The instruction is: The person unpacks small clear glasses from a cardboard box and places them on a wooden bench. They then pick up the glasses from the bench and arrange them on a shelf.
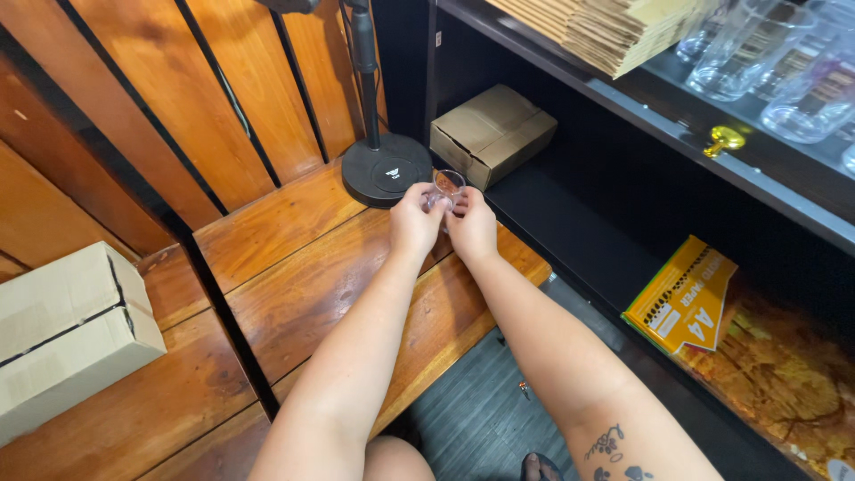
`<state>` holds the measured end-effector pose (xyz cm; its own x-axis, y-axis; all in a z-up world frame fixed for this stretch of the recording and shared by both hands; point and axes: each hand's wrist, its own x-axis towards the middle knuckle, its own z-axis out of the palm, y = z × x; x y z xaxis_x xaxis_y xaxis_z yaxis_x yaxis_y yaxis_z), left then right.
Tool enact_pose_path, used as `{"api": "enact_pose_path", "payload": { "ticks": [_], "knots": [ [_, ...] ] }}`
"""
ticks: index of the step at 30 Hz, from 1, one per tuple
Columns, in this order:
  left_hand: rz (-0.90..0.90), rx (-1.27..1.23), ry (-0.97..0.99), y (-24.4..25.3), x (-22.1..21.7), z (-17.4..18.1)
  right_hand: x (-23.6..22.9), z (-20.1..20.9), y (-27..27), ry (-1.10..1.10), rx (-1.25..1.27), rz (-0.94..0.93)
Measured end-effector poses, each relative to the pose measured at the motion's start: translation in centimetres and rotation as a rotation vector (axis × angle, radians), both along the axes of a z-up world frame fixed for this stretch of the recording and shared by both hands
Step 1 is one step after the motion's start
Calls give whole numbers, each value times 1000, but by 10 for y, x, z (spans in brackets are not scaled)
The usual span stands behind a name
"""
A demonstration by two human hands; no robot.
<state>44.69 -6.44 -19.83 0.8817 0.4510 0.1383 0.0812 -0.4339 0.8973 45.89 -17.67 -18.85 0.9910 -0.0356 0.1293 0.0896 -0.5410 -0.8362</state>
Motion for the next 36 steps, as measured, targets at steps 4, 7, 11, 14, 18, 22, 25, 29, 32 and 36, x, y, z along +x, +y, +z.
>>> {"api": "enact_pose_path", "payload": {
  "ticks": [4,7,11,14,18,22,25,29,32,36],
  "knots": [
    [-31,18,-80,-9,-23,8,1,-15,-9,-116,88,-27],
    [-34,-7,-220,-21,-48,27,-41,25,-21,-180,223,-17],
    [-104,-44,-310,-41,-104,74,-92,68,-57,-256,303,15],
    [-173,-96,-385,-67,-138,109,-132,103,-92,-307,344,25],
    [-361,-177,-573,-115,-170,157,-175,154,-147,-466,365,-36],
    [-530,-206,-670,-169,-196,213,-214,212,-205,-624,233,-109],
    [-606,-187,-715,-211,-196,232,-224,231,-249,-713,201,-122],
    [-651,-202,-716,-259,-195,251,-232,250,-301,-744,111,-209],
    [-683,-176,-662,-291,-182,256,-224,255,-334,-739,112,-222],
    [-722,-115,-510,-316,-175,265,-213,259,-364,-665,67,-317]
  ]
}}
